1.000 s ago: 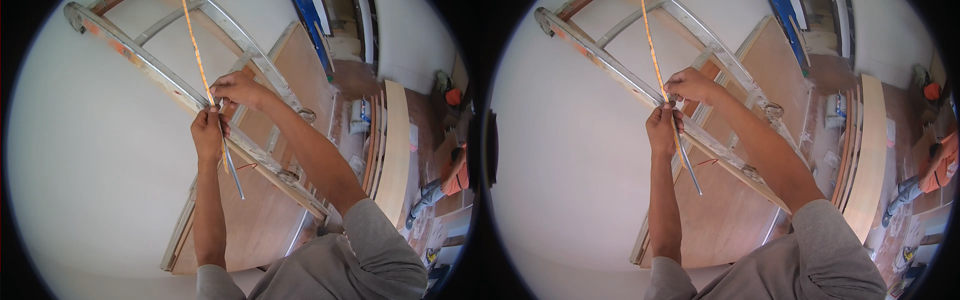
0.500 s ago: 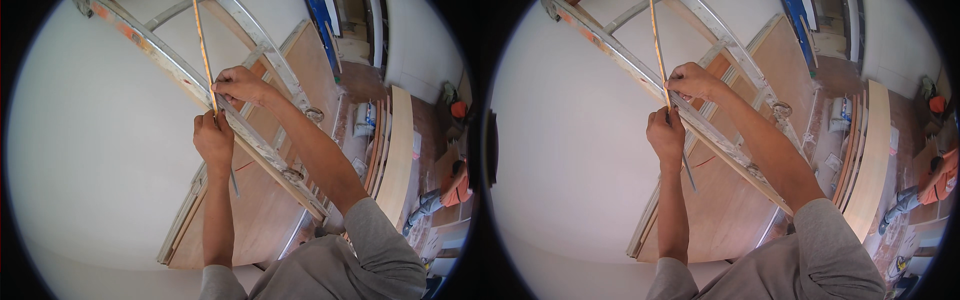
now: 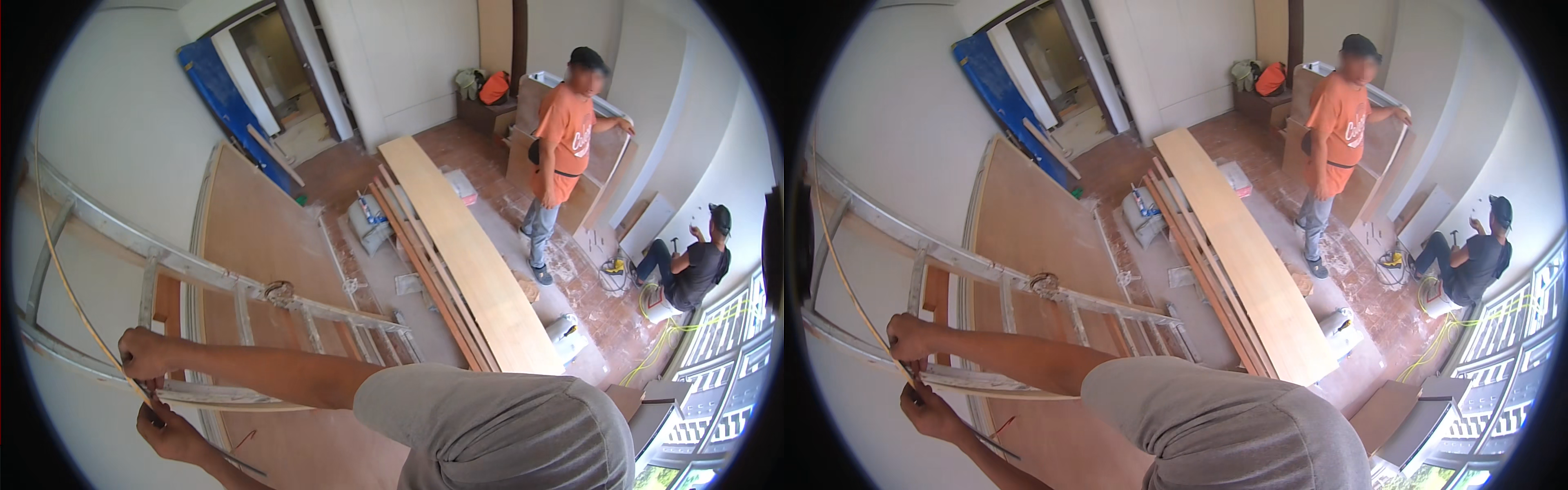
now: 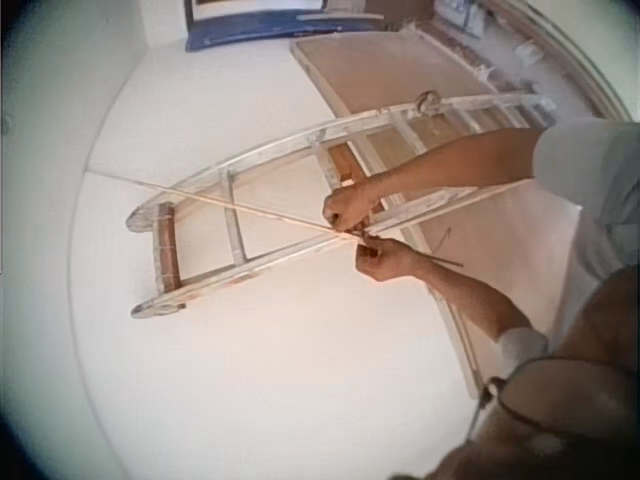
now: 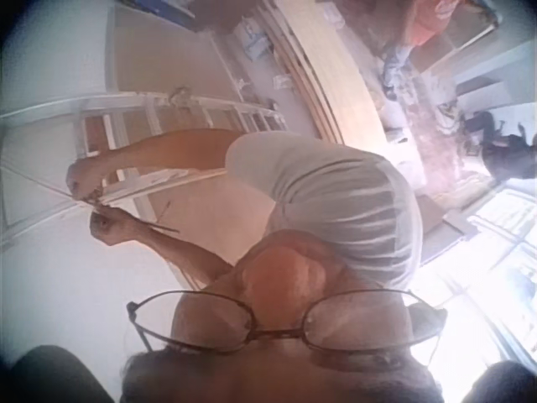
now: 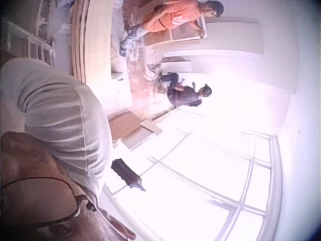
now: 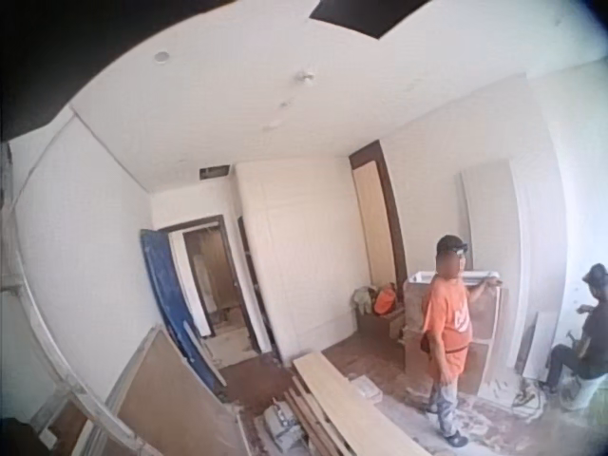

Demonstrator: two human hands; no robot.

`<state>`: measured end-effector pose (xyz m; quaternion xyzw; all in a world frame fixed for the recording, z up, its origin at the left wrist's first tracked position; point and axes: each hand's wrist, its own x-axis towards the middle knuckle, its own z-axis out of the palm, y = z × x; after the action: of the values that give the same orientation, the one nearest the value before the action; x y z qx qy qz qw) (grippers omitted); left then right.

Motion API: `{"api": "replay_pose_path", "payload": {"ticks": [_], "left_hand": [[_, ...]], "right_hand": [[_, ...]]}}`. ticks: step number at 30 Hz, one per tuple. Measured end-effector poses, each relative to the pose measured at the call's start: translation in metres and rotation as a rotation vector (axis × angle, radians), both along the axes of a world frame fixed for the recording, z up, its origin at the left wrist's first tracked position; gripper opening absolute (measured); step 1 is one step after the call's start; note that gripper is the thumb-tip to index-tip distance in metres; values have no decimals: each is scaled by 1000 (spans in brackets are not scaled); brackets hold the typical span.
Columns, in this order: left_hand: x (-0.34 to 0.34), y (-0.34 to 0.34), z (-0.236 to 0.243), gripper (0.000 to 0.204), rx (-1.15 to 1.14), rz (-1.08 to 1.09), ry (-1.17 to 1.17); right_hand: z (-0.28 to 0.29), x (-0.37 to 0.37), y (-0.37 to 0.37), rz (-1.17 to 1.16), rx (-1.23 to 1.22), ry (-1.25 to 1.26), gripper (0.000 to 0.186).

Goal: The person climbs a ladder and installs an LED strip along the ceiling edge. They peel the backing and press the strip onto the ceiling surface, working along the length of the strip. Another person is visible in the background moving materials.

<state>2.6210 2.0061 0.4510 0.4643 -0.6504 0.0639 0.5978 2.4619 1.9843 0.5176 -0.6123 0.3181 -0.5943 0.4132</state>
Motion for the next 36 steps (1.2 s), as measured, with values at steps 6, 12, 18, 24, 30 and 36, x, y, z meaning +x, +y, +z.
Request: {"api": "replay_pose_path", "payload": {"ticks": [6,12,18,24,30,36], "left_hand": [[21,-9,16,36,449,-459,450],[13,-28,1,36,593,-634,497],[49,-42,8,37,514,-575,476],[11,-10,18,33,501,-596,371],[-3,-2,27,24,440,-553,578],[1,13,38,21,431,-496,684]], "right_hand": [[2,11,-1,-54,-48,-63,12],[-25,8,-32,-248,-156,3,12],[-6,34,-6,-188,-125,-58,16],[-29,19,-39,-477,-478,48,27],[-23,8,-23,102,132,-203,30],[-9,17,1,127,157,-176,20]]}}
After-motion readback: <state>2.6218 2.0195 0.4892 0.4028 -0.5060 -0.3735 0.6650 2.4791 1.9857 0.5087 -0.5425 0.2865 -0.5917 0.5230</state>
